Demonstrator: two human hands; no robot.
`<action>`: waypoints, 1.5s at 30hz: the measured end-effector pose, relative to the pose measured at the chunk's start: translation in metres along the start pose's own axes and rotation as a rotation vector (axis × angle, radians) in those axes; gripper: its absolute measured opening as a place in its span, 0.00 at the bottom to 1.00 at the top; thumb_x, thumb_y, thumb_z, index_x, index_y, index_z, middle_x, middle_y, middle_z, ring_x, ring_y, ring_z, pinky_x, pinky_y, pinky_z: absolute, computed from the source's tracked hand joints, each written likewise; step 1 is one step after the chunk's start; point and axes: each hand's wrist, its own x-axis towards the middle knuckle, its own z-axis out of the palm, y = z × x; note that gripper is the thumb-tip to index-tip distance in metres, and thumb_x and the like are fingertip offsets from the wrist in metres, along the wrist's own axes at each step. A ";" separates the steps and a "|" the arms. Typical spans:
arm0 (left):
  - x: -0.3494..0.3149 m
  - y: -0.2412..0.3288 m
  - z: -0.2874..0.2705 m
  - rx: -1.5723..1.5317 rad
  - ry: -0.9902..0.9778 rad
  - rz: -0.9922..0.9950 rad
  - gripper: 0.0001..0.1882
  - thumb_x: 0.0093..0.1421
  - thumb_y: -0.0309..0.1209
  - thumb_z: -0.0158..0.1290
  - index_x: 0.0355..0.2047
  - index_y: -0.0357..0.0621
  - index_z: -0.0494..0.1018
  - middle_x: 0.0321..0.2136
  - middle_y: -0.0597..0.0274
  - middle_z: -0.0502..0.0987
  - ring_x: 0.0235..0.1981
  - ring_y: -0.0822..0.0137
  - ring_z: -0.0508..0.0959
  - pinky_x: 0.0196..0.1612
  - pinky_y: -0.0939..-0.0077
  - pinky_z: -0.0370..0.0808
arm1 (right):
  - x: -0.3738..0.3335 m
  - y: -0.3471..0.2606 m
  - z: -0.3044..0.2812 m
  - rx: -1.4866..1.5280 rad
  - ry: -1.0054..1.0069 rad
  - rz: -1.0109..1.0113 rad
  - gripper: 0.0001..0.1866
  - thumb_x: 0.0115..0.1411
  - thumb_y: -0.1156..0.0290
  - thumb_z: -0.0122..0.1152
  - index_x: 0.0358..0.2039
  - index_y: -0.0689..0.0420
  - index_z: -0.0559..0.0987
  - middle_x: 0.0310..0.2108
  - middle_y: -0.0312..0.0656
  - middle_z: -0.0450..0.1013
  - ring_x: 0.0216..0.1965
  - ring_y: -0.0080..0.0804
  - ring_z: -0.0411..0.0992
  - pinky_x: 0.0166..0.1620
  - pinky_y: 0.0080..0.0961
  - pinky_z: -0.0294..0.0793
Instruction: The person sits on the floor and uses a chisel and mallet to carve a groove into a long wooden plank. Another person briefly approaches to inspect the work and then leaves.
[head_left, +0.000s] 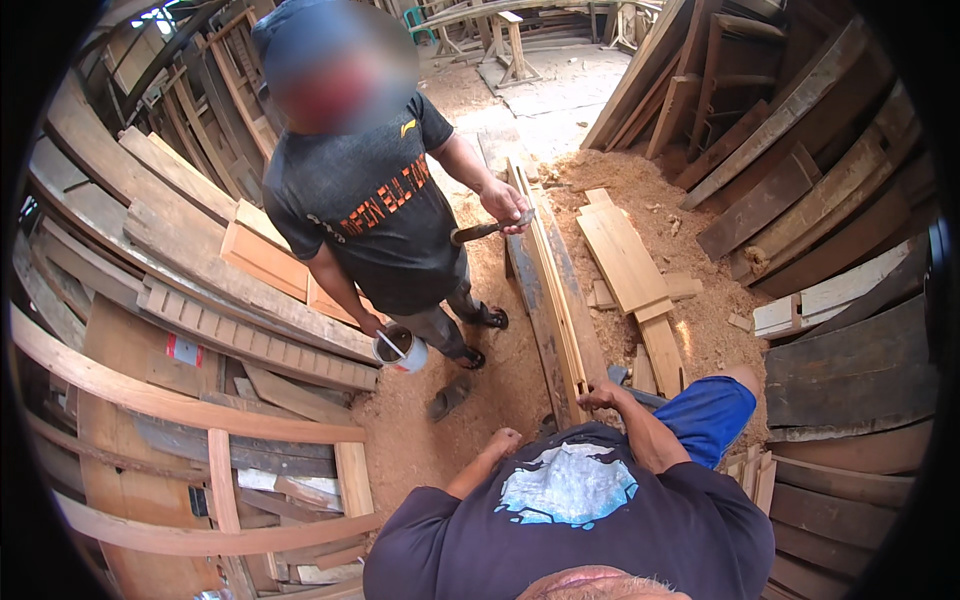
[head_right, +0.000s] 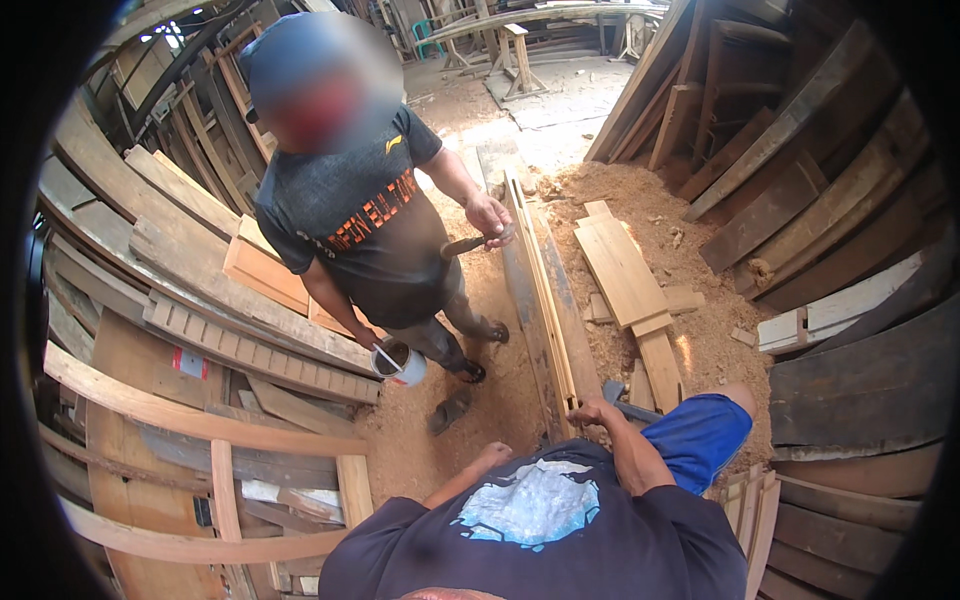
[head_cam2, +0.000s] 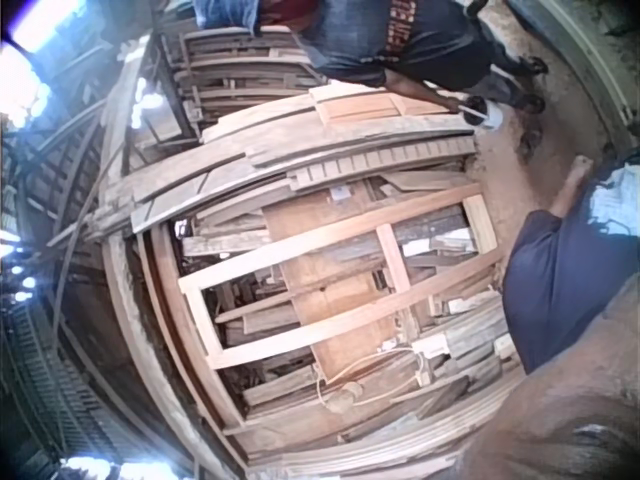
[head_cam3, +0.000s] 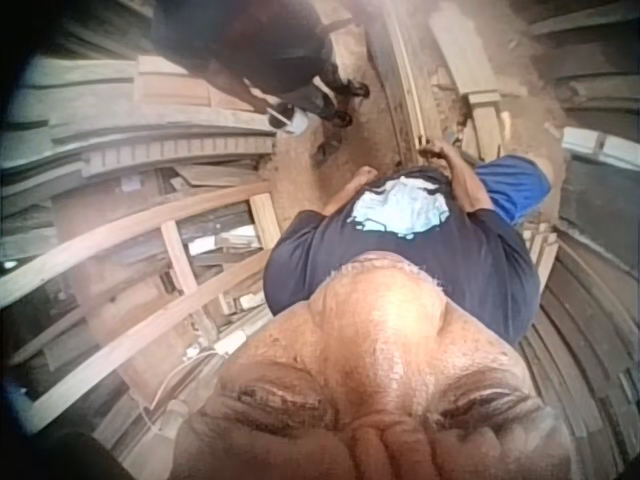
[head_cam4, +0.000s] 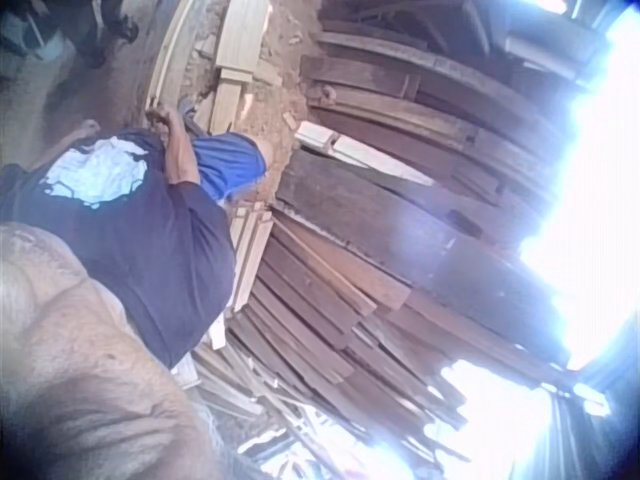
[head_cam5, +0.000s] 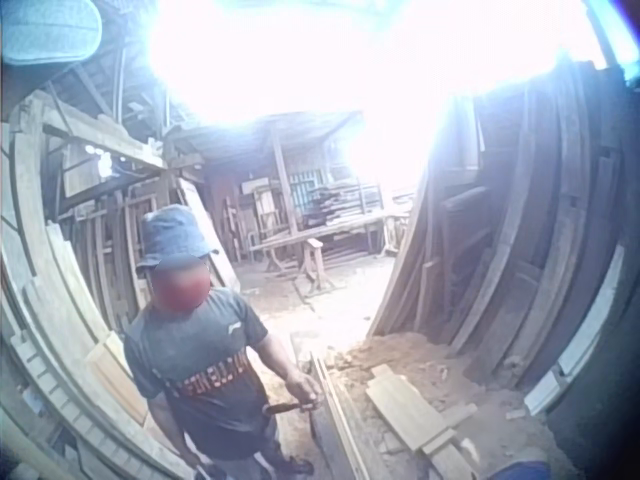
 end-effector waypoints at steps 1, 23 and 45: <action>-0.004 0.007 0.002 0.018 0.007 0.003 0.15 0.63 0.42 0.54 0.38 0.42 0.79 0.23 0.64 0.78 0.20 0.69 0.74 0.23 0.71 0.70 | -0.001 0.004 -0.001 0.016 0.005 -0.003 0.10 0.61 0.62 0.66 0.31 0.56 0.82 0.24 0.33 0.76 0.25 0.22 0.70 0.28 0.24 0.68; -0.025 0.125 -0.008 0.051 0.388 0.001 0.33 0.55 0.33 0.59 0.61 0.39 0.68 0.44 0.51 0.78 0.37 0.69 0.77 0.35 0.65 0.75 | 0.008 0.020 -0.009 -0.319 0.043 0.063 0.23 0.58 0.49 0.66 0.42 0.56 0.84 0.35 0.43 0.81 0.37 0.33 0.78 0.38 0.32 0.76; -0.018 0.358 -0.048 0.562 -0.176 0.582 0.42 0.52 0.32 0.52 0.70 0.41 0.56 0.46 0.46 0.81 0.35 0.61 0.80 0.39 0.66 0.79 | -0.004 -0.007 -0.004 -0.192 -0.005 0.014 0.14 0.58 0.58 0.65 0.35 0.57 0.84 0.32 0.42 0.82 0.34 0.32 0.79 0.40 0.32 0.76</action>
